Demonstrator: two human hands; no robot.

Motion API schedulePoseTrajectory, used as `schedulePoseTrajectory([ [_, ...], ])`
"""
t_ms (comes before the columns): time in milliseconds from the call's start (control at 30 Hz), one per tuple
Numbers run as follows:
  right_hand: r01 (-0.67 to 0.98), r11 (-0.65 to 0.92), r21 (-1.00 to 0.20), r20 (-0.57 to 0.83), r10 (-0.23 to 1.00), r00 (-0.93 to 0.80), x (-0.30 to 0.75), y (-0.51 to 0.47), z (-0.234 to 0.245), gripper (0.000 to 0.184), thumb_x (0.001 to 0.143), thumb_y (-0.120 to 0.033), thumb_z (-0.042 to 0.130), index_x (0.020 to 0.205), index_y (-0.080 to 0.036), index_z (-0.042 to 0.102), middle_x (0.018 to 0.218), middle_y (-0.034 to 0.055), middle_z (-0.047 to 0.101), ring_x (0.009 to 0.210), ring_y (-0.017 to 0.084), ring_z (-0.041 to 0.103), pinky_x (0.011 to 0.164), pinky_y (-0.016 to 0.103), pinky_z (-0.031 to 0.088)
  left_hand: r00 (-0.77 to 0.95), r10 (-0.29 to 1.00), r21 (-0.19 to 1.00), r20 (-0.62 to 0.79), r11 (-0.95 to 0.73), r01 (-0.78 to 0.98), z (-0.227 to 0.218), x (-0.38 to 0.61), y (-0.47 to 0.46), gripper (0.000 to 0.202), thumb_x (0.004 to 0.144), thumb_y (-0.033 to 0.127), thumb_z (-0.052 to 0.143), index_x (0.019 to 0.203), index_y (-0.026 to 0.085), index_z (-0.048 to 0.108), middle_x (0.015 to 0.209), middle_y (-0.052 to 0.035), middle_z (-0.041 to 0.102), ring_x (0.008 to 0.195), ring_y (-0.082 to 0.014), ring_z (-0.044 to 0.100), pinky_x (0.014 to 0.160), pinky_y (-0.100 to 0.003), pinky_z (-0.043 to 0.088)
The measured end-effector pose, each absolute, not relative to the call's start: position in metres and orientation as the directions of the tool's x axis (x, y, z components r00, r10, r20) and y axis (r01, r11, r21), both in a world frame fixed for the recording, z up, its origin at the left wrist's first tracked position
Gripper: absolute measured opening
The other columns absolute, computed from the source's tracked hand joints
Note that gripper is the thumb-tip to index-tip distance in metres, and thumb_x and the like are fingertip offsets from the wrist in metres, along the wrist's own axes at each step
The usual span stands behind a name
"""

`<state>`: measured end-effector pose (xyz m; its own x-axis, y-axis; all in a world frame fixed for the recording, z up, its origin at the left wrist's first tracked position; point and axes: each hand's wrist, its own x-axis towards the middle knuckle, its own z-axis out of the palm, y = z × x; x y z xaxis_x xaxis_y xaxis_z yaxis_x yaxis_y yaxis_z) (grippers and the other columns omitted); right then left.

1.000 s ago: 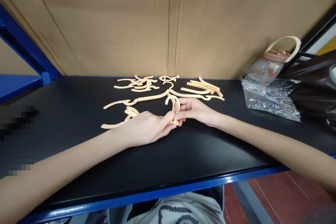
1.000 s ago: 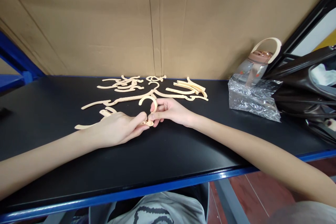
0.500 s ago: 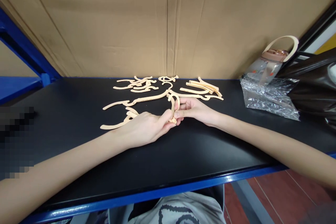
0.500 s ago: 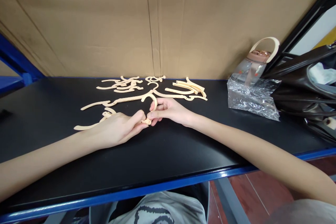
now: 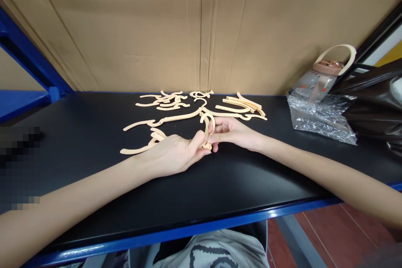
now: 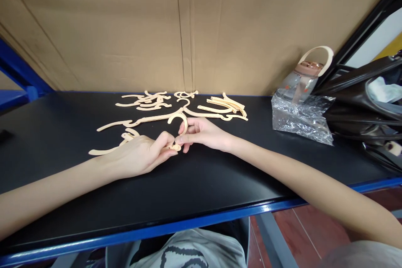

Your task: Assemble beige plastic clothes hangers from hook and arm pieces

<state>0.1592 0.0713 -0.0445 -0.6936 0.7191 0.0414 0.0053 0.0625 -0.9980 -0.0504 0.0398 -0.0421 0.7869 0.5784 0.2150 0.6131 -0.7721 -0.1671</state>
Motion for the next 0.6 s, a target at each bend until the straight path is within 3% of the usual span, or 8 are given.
schedulePoseTrajectory([
  [167, 0.055, 0.1, -0.994, 0.033, 0.717, -0.696, 0.1595, 0.0725, -0.044, 0.03, 0.074, -0.034, 0.074, 0.08, -0.017, 0.052, 0.074, -0.0005, 0.066, 0.062, 0.01, 0.063, 0.059, 0.024, 0.054, 0.787, 0.596, -0.144, 0.158, -0.775, 0.616, -0.0395, -0.0487, 0.0391, 0.02, 0.099, 0.036, 0.032, 0.107, 0.019, 0.041, 0.05, 0.0051, 0.057, 0.036, -0.0179, 0.056, 0.036, -0.022, 0.022],
  [367, 0.066, 0.131, -0.989, 0.049, 0.721, -0.691, 0.1579, 0.0728, -0.0465, 0.031, 0.074, -0.037, 0.074, 0.08, -0.017, 0.051, 0.072, -0.0011, 0.066, 0.06, 0.01, 0.062, 0.056, 0.023, 0.053, 0.765, 0.634, -0.134, 0.114, -0.753, 0.644, -0.037, -0.0471, 0.0392, 0.024, 0.099, 0.04, 0.029, 0.103, 0.02, 0.042, 0.05, 0.0027, 0.058, 0.036, -0.0218, 0.057, 0.035, -0.023, 0.028],
  [600, 0.067, 0.162, -0.984, 0.078, 0.747, -0.66, 0.1565, 0.0723, -0.0489, 0.03, 0.074, -0.038, 0.074, 0.078, -0.017, 0.052, 0.07, -0.0009, 0.066, 0.058, 0.01, 0.061, 0.053, 0.022, 0.052, 0.767, 0.628, -0.165, 0.132, -0.749, 0.642, -0.0379, -0.0469, 0.039, 0.023, 0.099, 0.037, 0.029, 0.107, 0.019, 0.041, 0.049, 0.0035, 0.057, 0.034, -0.0211, 0.055, 0.036, -0.023, 0.029],
])
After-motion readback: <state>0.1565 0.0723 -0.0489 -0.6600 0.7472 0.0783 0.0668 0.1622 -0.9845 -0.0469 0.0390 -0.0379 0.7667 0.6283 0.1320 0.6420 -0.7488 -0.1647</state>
